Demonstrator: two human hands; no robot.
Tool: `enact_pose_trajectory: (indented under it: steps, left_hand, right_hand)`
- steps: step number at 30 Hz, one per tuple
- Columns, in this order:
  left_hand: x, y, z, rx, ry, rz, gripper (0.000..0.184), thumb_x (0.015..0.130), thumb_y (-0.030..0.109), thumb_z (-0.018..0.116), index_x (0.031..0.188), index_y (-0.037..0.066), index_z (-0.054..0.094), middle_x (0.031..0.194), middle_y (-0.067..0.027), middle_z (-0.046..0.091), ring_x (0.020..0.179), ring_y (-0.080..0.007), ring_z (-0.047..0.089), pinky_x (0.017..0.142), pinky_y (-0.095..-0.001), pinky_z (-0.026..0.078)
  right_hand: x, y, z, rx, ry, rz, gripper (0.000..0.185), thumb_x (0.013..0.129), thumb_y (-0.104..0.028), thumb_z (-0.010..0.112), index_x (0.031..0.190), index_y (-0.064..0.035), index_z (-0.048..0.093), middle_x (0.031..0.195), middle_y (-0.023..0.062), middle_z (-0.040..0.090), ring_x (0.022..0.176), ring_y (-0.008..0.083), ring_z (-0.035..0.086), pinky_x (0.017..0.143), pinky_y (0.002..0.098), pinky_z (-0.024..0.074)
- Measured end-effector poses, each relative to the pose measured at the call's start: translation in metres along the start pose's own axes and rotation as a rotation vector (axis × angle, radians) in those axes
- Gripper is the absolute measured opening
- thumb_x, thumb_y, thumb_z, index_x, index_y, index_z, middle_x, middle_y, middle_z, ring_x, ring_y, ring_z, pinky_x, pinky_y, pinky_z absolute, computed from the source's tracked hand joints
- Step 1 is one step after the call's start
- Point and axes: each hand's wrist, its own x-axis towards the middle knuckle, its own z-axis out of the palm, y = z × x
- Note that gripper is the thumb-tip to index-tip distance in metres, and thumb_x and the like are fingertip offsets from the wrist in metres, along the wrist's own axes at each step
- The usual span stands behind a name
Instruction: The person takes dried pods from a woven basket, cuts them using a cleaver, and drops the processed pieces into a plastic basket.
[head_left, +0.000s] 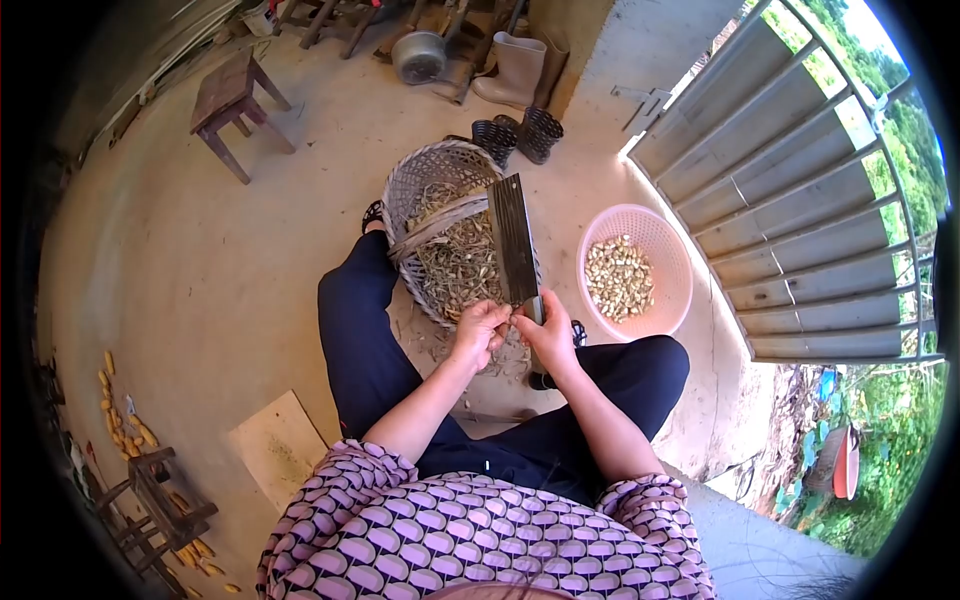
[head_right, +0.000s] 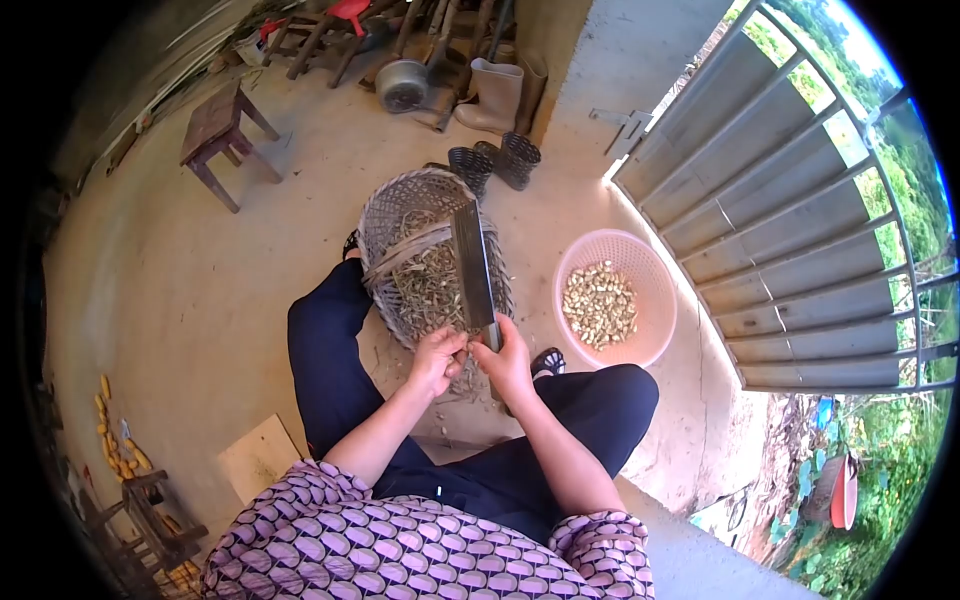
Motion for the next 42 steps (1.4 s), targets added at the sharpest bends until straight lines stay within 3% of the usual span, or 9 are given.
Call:
enact_pose_trajectory:
  steps: [9, 18, 28, 34, 36, 38, 40, 42]
  left_hand:
    - [-0.004, -0.007, 0.000, 0.135, -0.009, 0.199, 0.013, 0.077, 0.005, 0.065, 0.076, 0.005, 0.052, 0.063, -0.0006, 0.054, 0.043, -0.0037, 0.039, 0.037, -0.0167, 0.027]
    - [-0.002, -0.006, -0.010, 0.138, -0.035, 0.153, 0.008, 0.077, 0.000, 0.062, 0.080, 0.004, 0.055, 0.066, -0.0026, 0.057, 0.043, -0.0048, 0.042, 0.037, -0.0161, 0.029]
    - [-0.001, -0.006, -0.010, 0.163, -0.075, 0.155, 0.008, 0.077, 0.001, 0.061, 0.084, 0.003, 0.057, 0.068, -0.0023, 0.057, 0.043, -0.0048, 0.042, 0.038, -0.0162, 0.029]
    - [0.003, -0.006, -0.015, 0.002, -0.128, 0.031, 0.009, 0.082, 0.005, 0.054, 0.089, 0.001, 0.058, 0.072, -0.0071, 0.060, 0.042, -0.0066, 0.041, 0.038, -0.0177, 0.029]
    - [0.004, -0.003, -0.018, -0.162, -0.165, -0.017, 0.017, 0.082, 0.009, 0.048, 0.093, 0.001, 0.058, 0.075, -0.0097, 0.061, 0.043, -0.0101, 0.042, 0.041, -0.0213, 0.033]
    - [0.008, -0.001, -0.026, -0.273, -0.152, -0.031, 0.020, 0.081, 0.013, 0.047, 0.093, 0.001, 0.059, 0.076, -0.0104, 0.061, 0.044, -0.0114, 0.042, 0.043, -0.0235, 0.033]
    - [0.018, 0.002, -0.041, -0.446, -0.157, -0.063, 0.026, 0.080, 0.019, 0.045, 0.095, 0.003, 0.060, 0.079, -0.0111, 0.060, 0.050, -0.0145, 0.045, 0.048, -0.0277, 0.034]
    - [0.026, 0.006, -0.052, -0.475, -0.002, -0.095, 0.024, 0.082, 0.021, 0.044, 0.089, 0.004, 0.060, 0.080, -0.0122, 0.060, 0.051, -0.0149, 0.044, 0.048, -0.0268, 0.034]
  right_hand:
    - [-0.001, -0.005, -0.001, 0.039, -0.010, 0.012, 0.041, 0.076, 0.001, 0.058, 0.115, -0.0030, 0.046, 0.070, 0.0003, 0.053, 0.052, 0.0070, 0.048, 0.046, 0.0213, 0.0404]
    - [-0.003, -0.007, -0.001, 0.008, -0.079, -0.013, 0.042, 0.076, 0.002, 0.056, 0.117, -0.0017, 0.045, 0.071, 0.0000, 0.053, 0.055, 0.0064, 0.049, 0.048, 0.0208, 0.0403]
    - [-0.001, -0.005, 0.000, -0.069, -0.003, -0.053, 0.041, 0.074, 0.001, 0.056, 0.113, -0.0023, 0.048, 0.071, 0.0012, 0.054, 0.059, 0.0084, 0.051, 0.053, 0.0227, 0.0427]
    - [-0.001, -0.007, 0.000, -0.004, 0.034, -0.027, 0.040, 0.074, 0.001, 0.054, 0.113, -0.0019, 0.046, 0.069, 0.0005, 0.052, 0.054, 0.0076, 0.049, 0.047, 0.0219, 0.0397]
    - [0.000, -0.007, 0.000, 0.016, 0.056, -0.021, 0.039, 0.074, 0.001, 0.054, 0.113, -0.0019, 0.046, 0.068, 0.0003, 0.051, 0.053, 0.0073, 0.047, 0.045, 0.0217, 0.0384]
    - [-0.002, -0.006, -0.005, 0.211, 0.043, 0.045, 0.039, 0.075, 0.002, 0.052, 0.113, -0.0019, 0.045, 0.068, 0.0008, 0.050, 0.050, 0.0073, 0.046, 0.043, 0.0217, 0.0364]
    - [-0.006, -0.005, -0.013, 0.181, 0.013, 0.068, 0.038, 0.075, 0.002, 0.051, 0.112, -0.0022, 0.045, 0.069, 0.0019, 0.051, 0.049, 0.0077, 0.046, 0.042, 0.0223, 0.0361]
    - [-0.012, -0.003, -0.018, 0.003, -0.002, 0.079, 0.031, 0.074, 0.005, 0.045, 0.104, -0.0017, 0.044, 0.069, 0.0032, 0.050, 0.048, 0.0091, 0.046, 0.042, 0.0215, 0.0376]
